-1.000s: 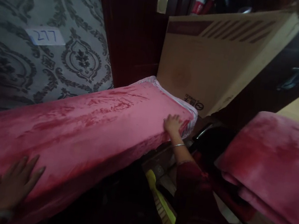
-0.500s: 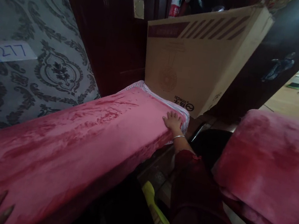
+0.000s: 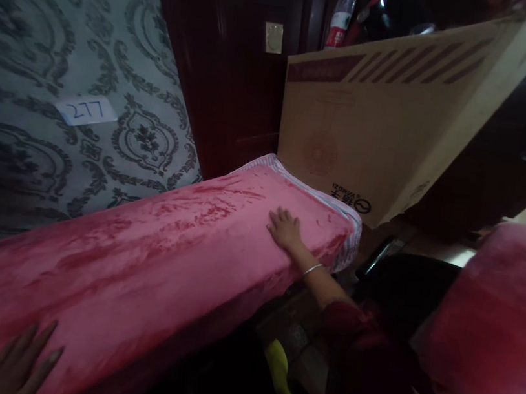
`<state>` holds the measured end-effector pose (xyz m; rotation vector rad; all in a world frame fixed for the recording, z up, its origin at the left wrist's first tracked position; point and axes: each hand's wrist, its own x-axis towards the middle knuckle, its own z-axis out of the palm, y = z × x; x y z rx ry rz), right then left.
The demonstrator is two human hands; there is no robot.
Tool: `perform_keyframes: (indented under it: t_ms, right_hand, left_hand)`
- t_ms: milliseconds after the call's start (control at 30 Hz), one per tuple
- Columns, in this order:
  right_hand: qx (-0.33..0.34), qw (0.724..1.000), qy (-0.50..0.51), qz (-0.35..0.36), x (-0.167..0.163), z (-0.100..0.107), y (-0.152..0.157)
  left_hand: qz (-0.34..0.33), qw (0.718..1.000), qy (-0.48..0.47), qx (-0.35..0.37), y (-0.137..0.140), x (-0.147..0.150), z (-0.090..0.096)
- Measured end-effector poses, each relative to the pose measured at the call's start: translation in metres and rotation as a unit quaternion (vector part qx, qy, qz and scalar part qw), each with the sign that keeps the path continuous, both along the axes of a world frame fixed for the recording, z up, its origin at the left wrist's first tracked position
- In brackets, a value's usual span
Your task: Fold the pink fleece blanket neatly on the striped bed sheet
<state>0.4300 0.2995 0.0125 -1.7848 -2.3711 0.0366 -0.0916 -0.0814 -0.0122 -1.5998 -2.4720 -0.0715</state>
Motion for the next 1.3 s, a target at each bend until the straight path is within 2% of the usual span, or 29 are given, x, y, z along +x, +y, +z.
perform_keyframes:
  t_ms: [67,133,200,300,400,467,600,700,833,900,1000,1167,1300]
  right_hand:
    - [-0.031,0.998,-0.01,0.049,-0.024,-0.001,-0.007]
    - [-0.039,0.998,-0.019,0.043,-0.031,-0.004,-0.01]
    - [-0.024,0.999,-0.024,0.004,-0.028,-0.007,-0.01]
    - [0.003,0.999,-0.029,-0.035,-0.019,-0.013,-0.007]
    - [0.027,0.999,-0.028,-0.036,-0.017,-0.018,-0.007]
    - [0.044,0.998,-0.027,-0.029,-0.018,-0.019,-0.009]
    - [0.052,0.998,-0.024,-0.019,-0.017,-0.025,-0.008]
    - [0.058,0.998,-0.019,-0.023,-0.013,-0.031,-0.005]
    - [0.053,0.998,-0.024,-0.022,-0.01,-0.039,-0.001]
    - [0.048,0.998,-0.03,-0.025,-0.009,-0.041,0.001]
    - [0.042,0.998,-0.038,-0.026,-0.007,-0.044,0.002]
    - [0.023,0.999,-0.038,-0.029,-0.005,-0.044,0.001]
    - [-0.01,0.998,-0.026,-0.06,-0.019,-0.018,-0.01]
  left_hand:
    - [0.008,1.0,-0.013,-0.012,-0.002,0.006,0.006]
    - [0.021,0.999,-0.023,-0.036,-0.003,0.014,0.014]
    - [0.036,0.998,-0.028,-0.052,-0.003,0.023,0.02]
    - [0.062,0.997,-0.021,-0.033,-0.002,0.033,0.023]
    - [0.074,0.997,-0.02,-0.026,-0.002,0.036,0.022]
    - [0.073,0.995,-0.03,-0.053,-0.002,0.036,0.024]
    - [0.09,0.99,-0.064,-0.091,0.002,0.035,0.038]
    - [0.082,0.993,-0.069,-0.055,0.02,0.034,0.053]
    - [0.053,0.995,-0.075,-0.049,0.073,0.028,0.07]
    - [0.046,0.994,-0.082,-0.058,0.103,0.024,0.073]
    - [0.05,0.993,-0.085,-0.062,0.134,0.018,0.065]
    - [0.05,0.996,-0.068,-0.043,0.142,0.014,0.047]
    - [0.045,0.995,-0.073,-0.048,0.141,0.011,0.048]
